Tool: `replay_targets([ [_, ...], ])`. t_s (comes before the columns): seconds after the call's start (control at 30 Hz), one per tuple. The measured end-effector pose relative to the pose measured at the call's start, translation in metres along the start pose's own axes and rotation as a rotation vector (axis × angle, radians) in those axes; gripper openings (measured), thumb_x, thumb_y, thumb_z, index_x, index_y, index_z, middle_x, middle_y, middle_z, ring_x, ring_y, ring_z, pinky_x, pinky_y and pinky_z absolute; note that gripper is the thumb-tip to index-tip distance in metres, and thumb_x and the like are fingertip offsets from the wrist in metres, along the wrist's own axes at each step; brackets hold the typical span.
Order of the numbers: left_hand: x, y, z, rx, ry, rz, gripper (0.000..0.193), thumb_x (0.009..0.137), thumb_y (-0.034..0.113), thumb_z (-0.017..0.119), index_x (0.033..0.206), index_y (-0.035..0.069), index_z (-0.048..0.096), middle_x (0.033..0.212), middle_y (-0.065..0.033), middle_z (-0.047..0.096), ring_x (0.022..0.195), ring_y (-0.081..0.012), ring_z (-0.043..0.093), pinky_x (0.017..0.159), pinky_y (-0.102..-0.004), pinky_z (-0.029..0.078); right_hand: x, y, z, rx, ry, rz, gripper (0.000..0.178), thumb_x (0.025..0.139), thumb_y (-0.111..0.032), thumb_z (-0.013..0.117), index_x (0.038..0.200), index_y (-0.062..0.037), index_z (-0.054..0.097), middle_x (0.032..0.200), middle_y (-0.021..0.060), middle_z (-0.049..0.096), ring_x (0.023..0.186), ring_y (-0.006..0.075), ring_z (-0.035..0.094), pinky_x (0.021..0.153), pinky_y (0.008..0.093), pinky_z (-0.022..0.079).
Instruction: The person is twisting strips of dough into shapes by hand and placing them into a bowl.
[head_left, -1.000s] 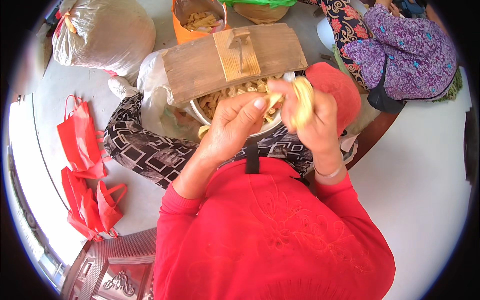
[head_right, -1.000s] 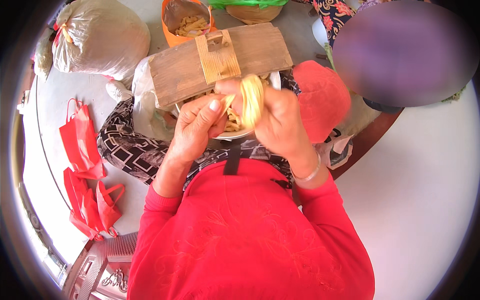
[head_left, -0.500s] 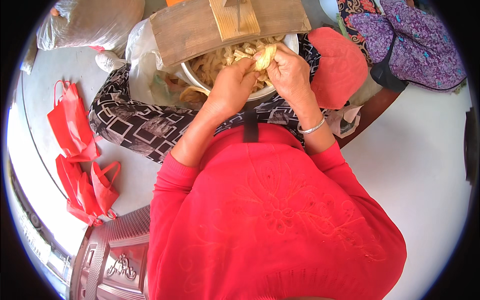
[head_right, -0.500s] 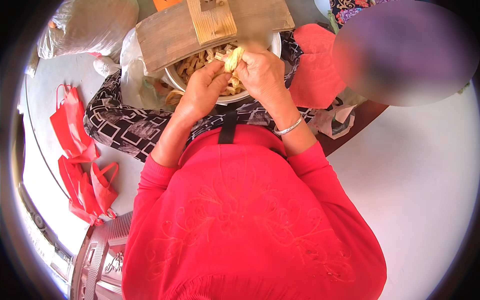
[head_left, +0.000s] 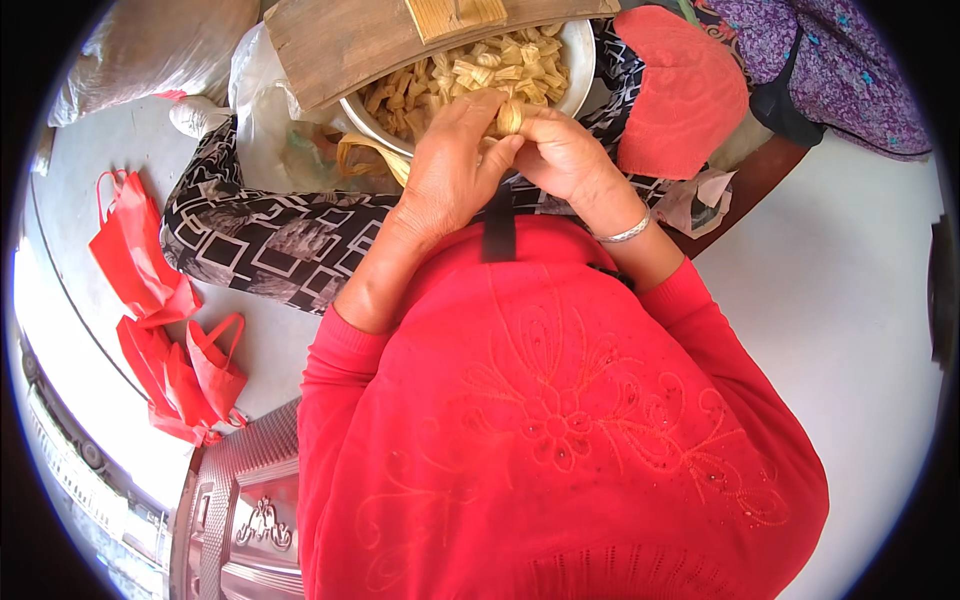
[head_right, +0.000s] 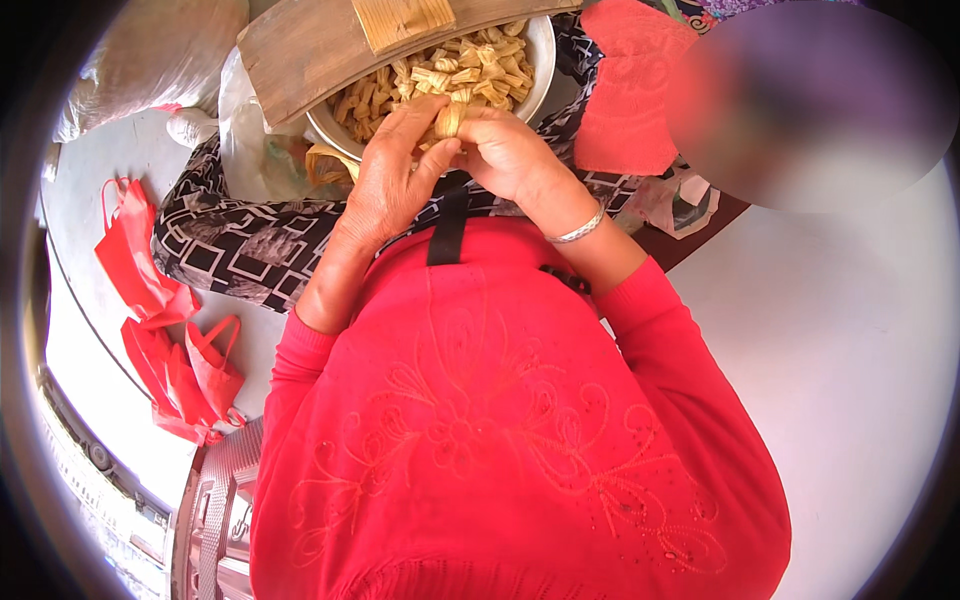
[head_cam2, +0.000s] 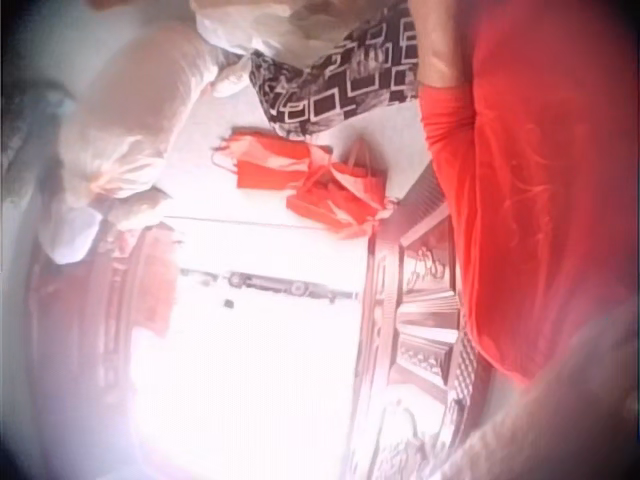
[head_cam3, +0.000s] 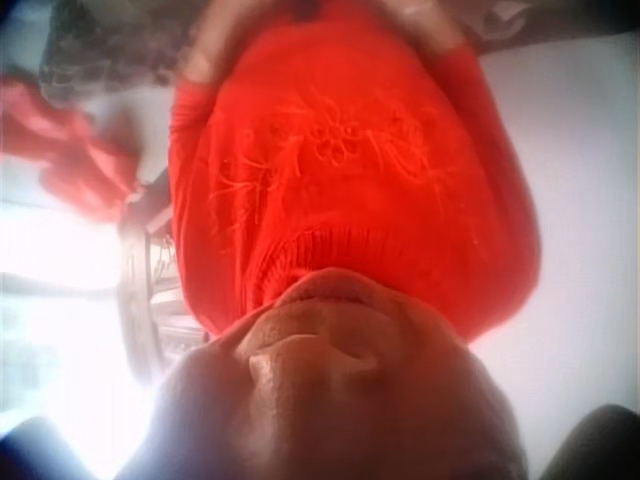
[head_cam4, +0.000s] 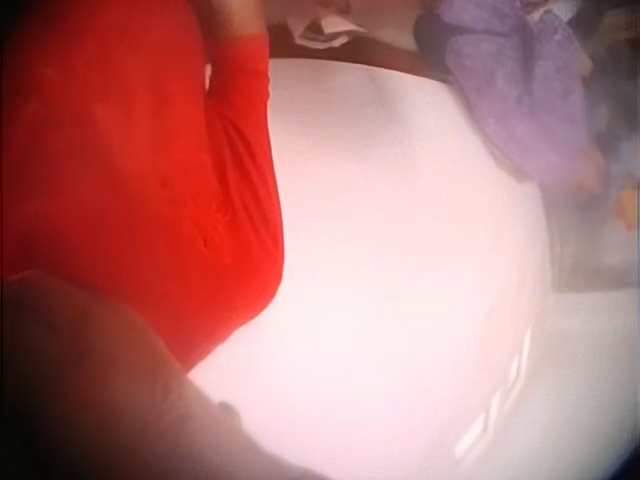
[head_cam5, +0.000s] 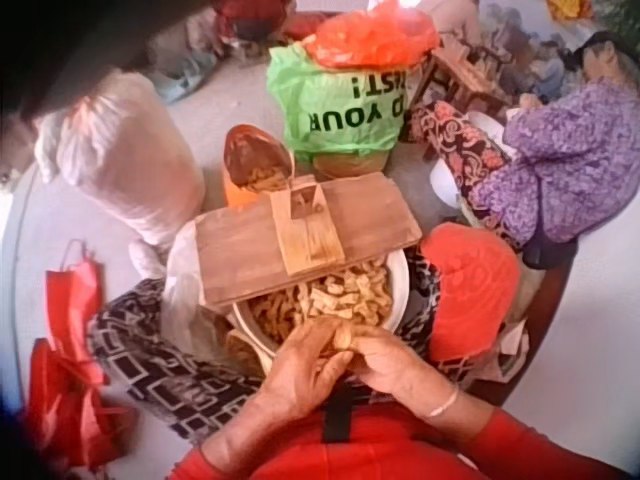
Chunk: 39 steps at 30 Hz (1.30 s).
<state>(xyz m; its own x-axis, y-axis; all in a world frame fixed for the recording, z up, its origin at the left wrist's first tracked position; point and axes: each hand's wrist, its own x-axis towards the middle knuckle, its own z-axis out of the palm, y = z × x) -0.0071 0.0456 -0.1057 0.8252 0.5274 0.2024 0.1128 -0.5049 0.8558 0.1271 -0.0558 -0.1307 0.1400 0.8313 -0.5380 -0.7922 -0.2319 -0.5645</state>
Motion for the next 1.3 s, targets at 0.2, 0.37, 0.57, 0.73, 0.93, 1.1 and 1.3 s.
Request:
replay_targets([
  [0.2, 0.027, 0.011, -0.001, 0.006, -0.005, -0.353, 0.026, 0.091, 0.024, 0.056, 0.104, 0.002, 0.063, 0.093, -0.0232, 0.064, 0.085, -0.0429, 0.062, 0.073, -0.0459, 0.050, 0.006, -0.015, 0.023, -0.956, 0.211, -0.777, 0.008, 0.081, 0.007, 0.061, 0.088, 0.0098, 0.064, 0.106, 0.0117, 0.060, 0.092, 0.0200, 0.059, 0.082, 0.0280, 0.048],
  [0.37, 0.034, -0.016, 0.014, -0.441, 0.079, -0.512, 0.022, 0.095, 0.018, 0.048, 0.091, 0.001, 0.063, 0.068, -0.0054, 0.060, 0.055, -0.0122, 0.051, 0.050, -0.0264, 0.038, 0.007, -0.025, 0.029, -1.035, 0.225, -0.965, 0.010, 0.084, 0.003, 0.063, 0.093, 0.0059, 0.068, 0.114, 0.0110, 0.057, 0.093, 0.0154, 0.059, 0.081, 0.0258, 0.048],
  [0.57, 0.025, 0.011, 0.007, -1.177, 0.040, -0.975, 0.024, 0.099, 0.027, 0.047, 0.099, 0.005, 0.055, 0.070, -0.0013, 0.051, 0.046, -0.0057, 0.029, 0.039, -0.0212, 0.023, 0.018, -0.035, 0.028, -1.025, 0.257, -1.008, 0.008, 0.084, 0.000, 0.065, 0.089, 0.0053, 0.069, 0.112, 0.0118, 0.058, 0.094, 0.0147, 0.057, 0.081, 0.0249, 0.047],
  [0.73, -0.022, 0.008, -0.002, -0.907, -0.060, -0.748, 0.023, 0.100, 0.024, 0.052, 0.098, 0.004, 0.061, 0.067, 0.0022, 0.049, 0.048, -0.0054, 0.033, 0.044, -0.0202, 0.026, 0.015, -0.032, 0.016, -0.647, 0.140, -0.749, 0.009, 0.084, -0.001, 0.065, 0.089, 0.0049, 0.070, 0.111, 0.0078, 0.061, 0.098, 0.0138, 0.057, 0.084, 0.0247, 0.047],
  [0.93, -0.004, 0.012, -0.023, 0.133, -0.021, -0.229, 0.014, 0.093, 0.018, 0.059, 0.094, 0.004, 0.062, 0.073, -0.0177, 0.060, 0.068, -0.0359, 0.060, 0.061, -0.0388, 0.047, -0.005, -0.079, 0.008, -0.895, 0.005, -0.553, 0.035, 0.095, -0.026, 0.062, 0.117, 0.0008, 0.058, 0.104, 0.0070, 0.061, 0.095, 0.0123, 0.058, 0.082, 0.0265, 0.047],
  [1.1, 0.008, 0.013, -0.030, 0.150, -0.135, -0.186, 0.017, 0.094, 0.019, 0.058, 0.087, 0.003, 0.060, 0.070, -0.0140, 0.058, 0.063, -0.0314, 0.056, 0.058, -0.0382, 0.044, -0.022, -0.091, 0.020, -1.490, -0.169, -0.239, 0.037, 0.095, -0.027, 0.061, 0.072, -0.0014, 0.048, 0.061, 0.0000, 0.036, 0.060, 0.0075, 0.036, 0.053, 0.0282, 0.035],
  [1.3, 0.007, 0.000, -0.050, -0.375, -0.529, -0.402, 0.027, 0.095, 0.024, 0.055, 0.081, 0.001, 0.060, 0.064, -0.0069, 0.050, 0.063, -0.0171, 0.046, 0.061, -0.0313, 0.041, -0.039, -0.095, 0.011, -1.409, -0.355, -0.205, 0.038, 0.093, -0.032, 0.061, 0.074, 0.0009, 0.058, 0.057, 0.0081, 0.045, 0.054, 0.0173, 0.042, 0.052, 0.0326, 0.038],
])
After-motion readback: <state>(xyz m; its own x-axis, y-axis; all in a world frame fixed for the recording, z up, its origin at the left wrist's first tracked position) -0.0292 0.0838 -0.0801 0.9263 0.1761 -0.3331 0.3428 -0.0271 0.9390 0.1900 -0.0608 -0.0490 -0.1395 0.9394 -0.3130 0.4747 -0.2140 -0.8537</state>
